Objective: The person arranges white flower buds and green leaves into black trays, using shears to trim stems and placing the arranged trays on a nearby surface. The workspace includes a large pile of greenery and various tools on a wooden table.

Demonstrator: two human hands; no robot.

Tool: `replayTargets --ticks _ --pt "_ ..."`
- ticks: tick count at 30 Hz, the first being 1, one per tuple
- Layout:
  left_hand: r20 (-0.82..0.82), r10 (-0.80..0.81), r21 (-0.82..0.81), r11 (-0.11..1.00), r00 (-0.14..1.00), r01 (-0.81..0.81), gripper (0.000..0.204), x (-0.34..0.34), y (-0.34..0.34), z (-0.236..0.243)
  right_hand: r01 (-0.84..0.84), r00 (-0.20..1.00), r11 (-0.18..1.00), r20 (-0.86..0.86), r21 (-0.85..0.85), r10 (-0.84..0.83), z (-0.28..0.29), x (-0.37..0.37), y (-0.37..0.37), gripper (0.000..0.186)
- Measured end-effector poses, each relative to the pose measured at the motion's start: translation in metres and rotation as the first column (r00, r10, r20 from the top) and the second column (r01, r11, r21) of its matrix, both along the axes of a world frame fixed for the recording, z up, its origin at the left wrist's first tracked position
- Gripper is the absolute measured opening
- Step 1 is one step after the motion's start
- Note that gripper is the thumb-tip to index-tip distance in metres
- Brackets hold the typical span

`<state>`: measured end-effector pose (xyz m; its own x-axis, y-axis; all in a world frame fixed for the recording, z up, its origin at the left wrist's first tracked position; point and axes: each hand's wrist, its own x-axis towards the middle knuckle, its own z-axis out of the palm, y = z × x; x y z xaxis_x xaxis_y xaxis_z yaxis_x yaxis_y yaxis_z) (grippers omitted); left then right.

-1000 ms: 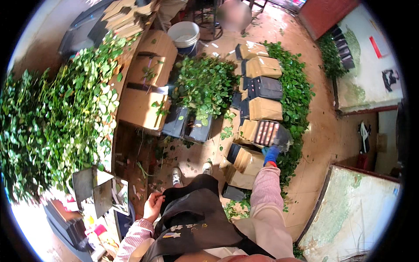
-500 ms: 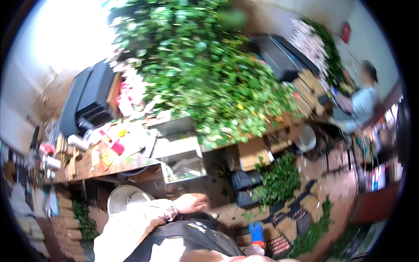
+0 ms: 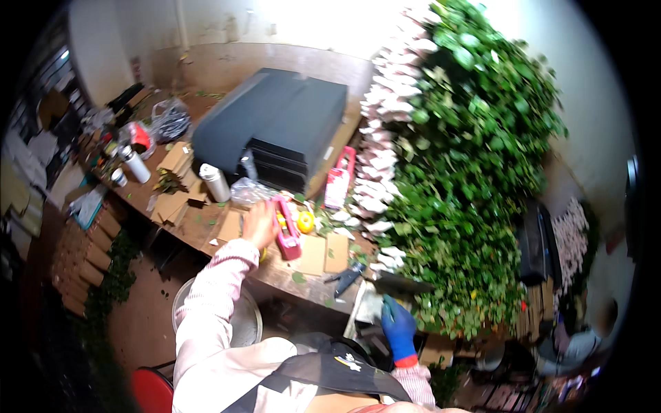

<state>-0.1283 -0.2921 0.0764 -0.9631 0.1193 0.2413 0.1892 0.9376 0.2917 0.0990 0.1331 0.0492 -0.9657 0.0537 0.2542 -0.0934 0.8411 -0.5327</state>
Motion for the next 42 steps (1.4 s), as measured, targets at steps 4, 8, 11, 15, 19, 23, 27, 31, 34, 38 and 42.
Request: replayTargets --ticks 4,8,11,15,19,23,27,31,34,38,42 --pt "-0.393 0.338 0.035 0.935 0.855 -0.354 0.095 -0.085 -0.091 -0.014 0.006 1.000 1.000 -0.011 -0.013 -0.007 0.008 -0.003 -0.009 0.032" --pt "-0.444 0.466 -0.136 0.809 0.766 -0.571 0.082 -0.145 -0.124 -0.020 0.040 0.999 0.995 0.002 -0.092 -0.039 0.004 -0.009 -0.013 0.030" --pt "-0.500 0.465 -0.283 0.710 0.731 -0.645 0.043 -0.172 -0.144 -0.022 0.037 0.998 0.995 0.052 -0.093 -0.032 0.013 -0.014 -0.017 0.031" --pt "-0.635 0.223 -0.297 0.813 0.740 -0.500 0.037 -0.175 -0.145 0.054 0.082 0.992 0.991 0.106 -0.105 -0.071 0.013 -0.011 -0.015 0.032" --pt "-0.741 0.020 -0.181 0.956 0.672 -0.229 0.044 -0.125 -0.125 0.169 0.028 0.979 0.991 0.203 -0.131 -0.001 0.015 -0.016 -0.009 0.034" --pt "-0.729 -0.133 0.028 0.974 0.671 0.223 0.043 -0.055 -0.021 0.204 -0.270 0.959 0.963 0.098 0.022 0.266 0.043 -0.050 -0.025 0.051" --pt "-0.840 -0.060 0.248 0.842 0.540 0.479 0.050 0.018 0.099 0.164 -0.338 0.899 0.938 -0.269 0.074 0.345 0.127 -0.100 -0.080 0.102" --pt "-0.834 -0.137 0.343 0.630 0.534 0.697 0.057 0.110 0.207 0.139 -0.218 0.785 0.970 -0.573 0.104 0.238 0.145 -0.122 -0.045 0.076" --pt "-0.954 -0.173 0.105 0.577 0.247 0.810 0.058 0.118 0.229 0.128 -0.250 0.768 0.957 -0.571 0.149 0.290 0.182 -0.099 0.021 0.042" --pt "-0.774 -0.160 0.236 0.825 0.612 0.514 0.061 0.109 0.204 0.143 -0.291 0.720 0.925 -0.693 -0.243 0.045 0.188 -0.033 0.153 0.045" --pt "-0.368 -0.491 0.088 0.827 0.790 0.555 0.058 0.104 0.168 0.111 -0.210 0.653 0.827 -0.704 -0.521 -0.278 0.224 0.006 0.209 0.045"
